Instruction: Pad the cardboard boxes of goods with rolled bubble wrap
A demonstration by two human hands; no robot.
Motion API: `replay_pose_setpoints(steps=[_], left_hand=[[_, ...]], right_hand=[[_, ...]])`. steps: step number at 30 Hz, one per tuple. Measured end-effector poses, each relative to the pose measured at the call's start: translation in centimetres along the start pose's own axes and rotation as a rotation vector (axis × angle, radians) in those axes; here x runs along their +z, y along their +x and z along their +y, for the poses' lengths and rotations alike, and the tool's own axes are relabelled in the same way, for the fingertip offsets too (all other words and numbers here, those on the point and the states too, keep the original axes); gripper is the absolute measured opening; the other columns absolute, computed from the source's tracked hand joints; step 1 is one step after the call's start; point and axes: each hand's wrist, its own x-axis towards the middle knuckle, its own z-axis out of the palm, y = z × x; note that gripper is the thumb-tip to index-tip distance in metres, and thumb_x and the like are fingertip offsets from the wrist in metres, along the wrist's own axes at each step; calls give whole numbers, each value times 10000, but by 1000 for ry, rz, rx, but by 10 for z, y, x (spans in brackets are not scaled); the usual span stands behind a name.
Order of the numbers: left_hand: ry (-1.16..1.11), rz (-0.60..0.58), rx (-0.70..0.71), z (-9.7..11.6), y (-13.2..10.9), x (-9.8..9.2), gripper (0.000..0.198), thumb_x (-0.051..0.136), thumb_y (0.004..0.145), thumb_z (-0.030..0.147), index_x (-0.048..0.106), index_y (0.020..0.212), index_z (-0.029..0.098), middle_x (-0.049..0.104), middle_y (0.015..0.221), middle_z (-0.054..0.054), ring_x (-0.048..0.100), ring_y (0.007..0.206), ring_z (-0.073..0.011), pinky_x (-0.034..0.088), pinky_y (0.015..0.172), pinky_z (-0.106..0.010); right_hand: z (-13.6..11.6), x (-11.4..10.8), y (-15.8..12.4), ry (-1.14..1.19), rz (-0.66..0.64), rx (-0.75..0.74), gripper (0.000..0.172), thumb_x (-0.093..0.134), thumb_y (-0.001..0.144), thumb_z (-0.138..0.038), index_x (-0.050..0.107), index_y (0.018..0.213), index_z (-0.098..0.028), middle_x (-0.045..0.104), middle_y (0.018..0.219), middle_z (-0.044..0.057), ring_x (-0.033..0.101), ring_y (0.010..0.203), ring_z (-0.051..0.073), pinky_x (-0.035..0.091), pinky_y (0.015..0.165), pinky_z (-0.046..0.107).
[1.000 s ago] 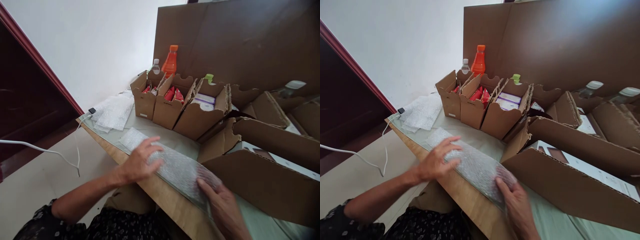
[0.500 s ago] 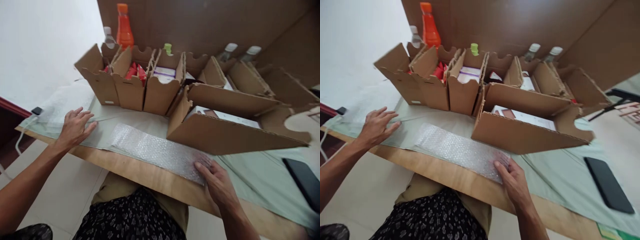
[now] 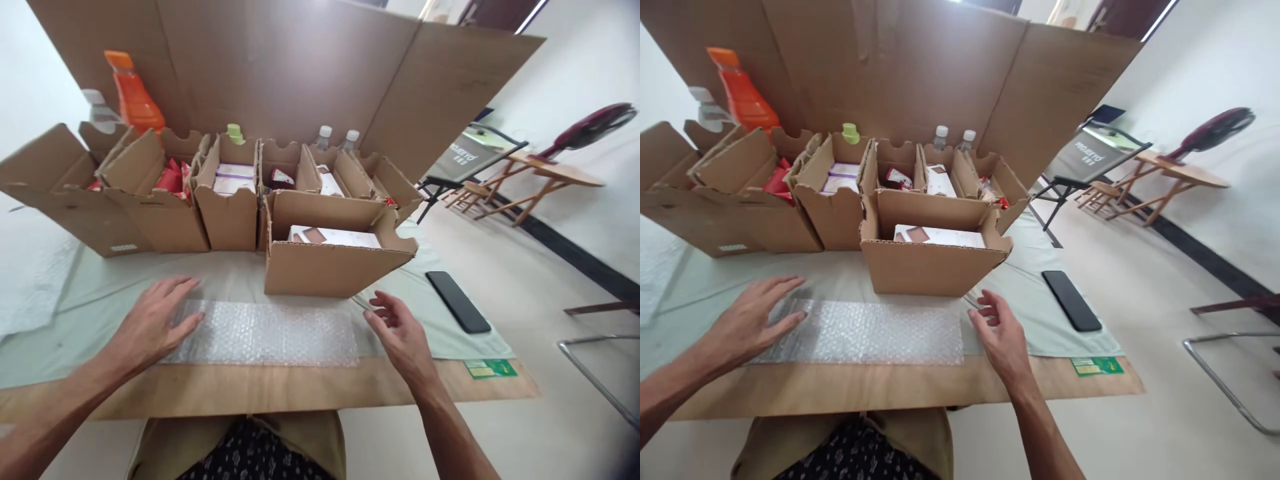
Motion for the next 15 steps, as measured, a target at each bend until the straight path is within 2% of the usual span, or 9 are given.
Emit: replay_pose_setpoints(steps=[3, 6, 8, 10, 12, 15], left_hand=[[-253, -121, -114, 39, 19, 10, 650, 590, 886, 574, 533, 1469, 292, 666, 1420, -129, 693, 1196, -363, 619, 828, -453], [-513, -173, -132, 80, 45, 36, 824, 627, 853, 500, 368, 1592, 241, 556, 1555, -184, 671, 1255, -355, 616, 917, -484], [-646, -164, -82, 103, 56, 54, 809, 634, 854, 417, 353, 1594, 252, 553, 1556, -174, 651, 1284, -338, 589, 1000, -506], [-724, -148, -43, 121, 59, 68, 753, 629, 872, 346, 378, 1579, 283, 592, 1512, -139, 631, 1305, -328, 572, 1044, -513], [-760, -143, -39, 136, 57, 78, 737, 627, 886, 315, 382, 1580, 306, 598, 1500, -120, 613, 1324, -334, 555, 1074, -532], [-792, -202, -25, 156, 60, 91, 824, 649, 877, 311, 310, 1629, 317, 522, 1588, -126, 592, 1346, -356, 525, 1107, -571]], right_hand=[[3, -2, 17, 61, 64, 19, 622, 711, 831, -564, 590, 1316, -194, 684, 1315, 179, 699, 1078, 288, 593, 765, 390], [-2, 8, 33, 138, -18, 18, 672, 721, 788, -551, 556, 1335, -197, 651, 1365, 184, 648, 1218, 329, 599, 752, 387], [-5, 14, 38, 178, -74, 2, 618, 706, 784, -534, 574, 1285, -196, 691, 1290, 156, 687, 1119, 305, 602, 749, 381], [-4, 14, 38, 193, -90, -5, 560, 696, 793, -534, 596, 1222, -189, 727, 1190, 130, 720, 933, 257, 603, 752, 382], [2, 7, 35, 211, -60, 16, 523, 694, 808, -549, 609, 1166, -177, 740, 1095, 118, 710, 812, 229, 600, 732, 378], [17, -10, 38, 252, 36, 37, 454, 731, 803, -540, 632, 1066, -183, 737, 973, 95, 693, 801, 228, 596, 705, 359]])
